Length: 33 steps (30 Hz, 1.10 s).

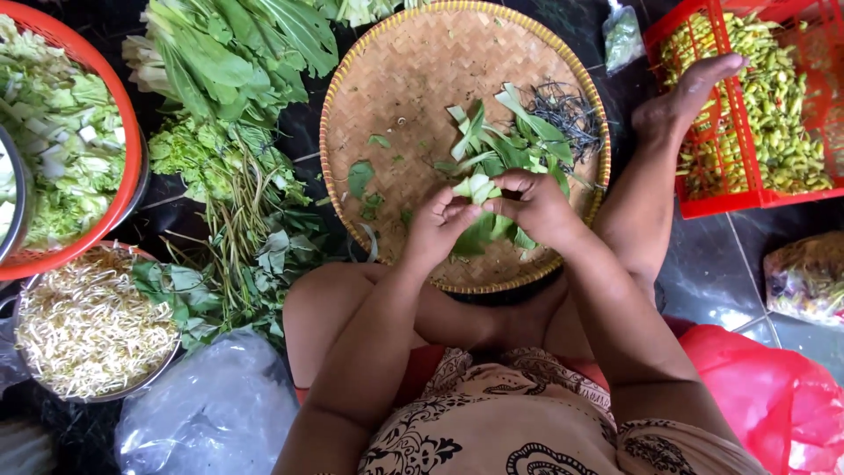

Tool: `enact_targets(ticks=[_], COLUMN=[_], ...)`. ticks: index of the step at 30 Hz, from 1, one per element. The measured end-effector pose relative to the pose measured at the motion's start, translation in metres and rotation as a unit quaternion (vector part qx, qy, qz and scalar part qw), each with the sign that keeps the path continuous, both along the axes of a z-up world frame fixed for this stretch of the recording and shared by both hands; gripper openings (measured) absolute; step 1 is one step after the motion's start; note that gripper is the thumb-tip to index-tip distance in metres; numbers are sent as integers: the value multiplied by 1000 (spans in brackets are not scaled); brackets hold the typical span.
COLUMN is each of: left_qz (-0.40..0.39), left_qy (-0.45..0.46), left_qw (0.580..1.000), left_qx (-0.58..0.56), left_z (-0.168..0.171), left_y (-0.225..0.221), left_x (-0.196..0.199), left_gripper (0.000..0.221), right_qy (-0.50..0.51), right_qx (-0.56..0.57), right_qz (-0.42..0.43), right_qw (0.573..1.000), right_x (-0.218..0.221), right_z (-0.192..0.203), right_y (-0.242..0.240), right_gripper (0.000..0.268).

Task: Picking and sorting vegetable leaves from stems onto a woven tray

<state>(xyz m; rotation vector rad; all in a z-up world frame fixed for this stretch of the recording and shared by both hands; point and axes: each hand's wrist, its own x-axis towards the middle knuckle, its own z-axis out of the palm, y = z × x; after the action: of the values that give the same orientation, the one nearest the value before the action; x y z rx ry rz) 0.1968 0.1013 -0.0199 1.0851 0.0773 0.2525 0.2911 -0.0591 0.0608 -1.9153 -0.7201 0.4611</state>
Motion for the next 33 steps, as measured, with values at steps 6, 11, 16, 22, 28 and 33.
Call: enact_targets(ticks=[6, 11, 16, 22, 28, 33], left_qz=[19, 48, 5, -10, -41, -71], left_qy=[-25, -30, 23, 61, 44, 39], left_qw=[996, 996, 996, 988, 965, 907], left_qx=[81, 73, 81, 143, 255, 413], left_z=[-26, -4, -8, -16, 17, -2], left_y=[-1, 0, 0, 0, 2, -4], left_x=[-2, -11, -18, -23, -30, -32], left_gripper=[24, 20, 23, 23, 19, 15], right_qy=[83, 110, 106, 28, 84, 157], right_qx=[84, 99, 116, 59, 0, -22], right_qz=[-51, -78, -92, -79, -85, -33], right_qw=[992, 986, 983, 995, 993, 987], right_x=[-6, -9, -32, -54, -44, -47], right_z=[-23, -4, -17, 1, -15, -9], right_y=[-19, -18, 0, 6, -18, -29], right_gripper=[24, 17, 33, 33, 50, 44])
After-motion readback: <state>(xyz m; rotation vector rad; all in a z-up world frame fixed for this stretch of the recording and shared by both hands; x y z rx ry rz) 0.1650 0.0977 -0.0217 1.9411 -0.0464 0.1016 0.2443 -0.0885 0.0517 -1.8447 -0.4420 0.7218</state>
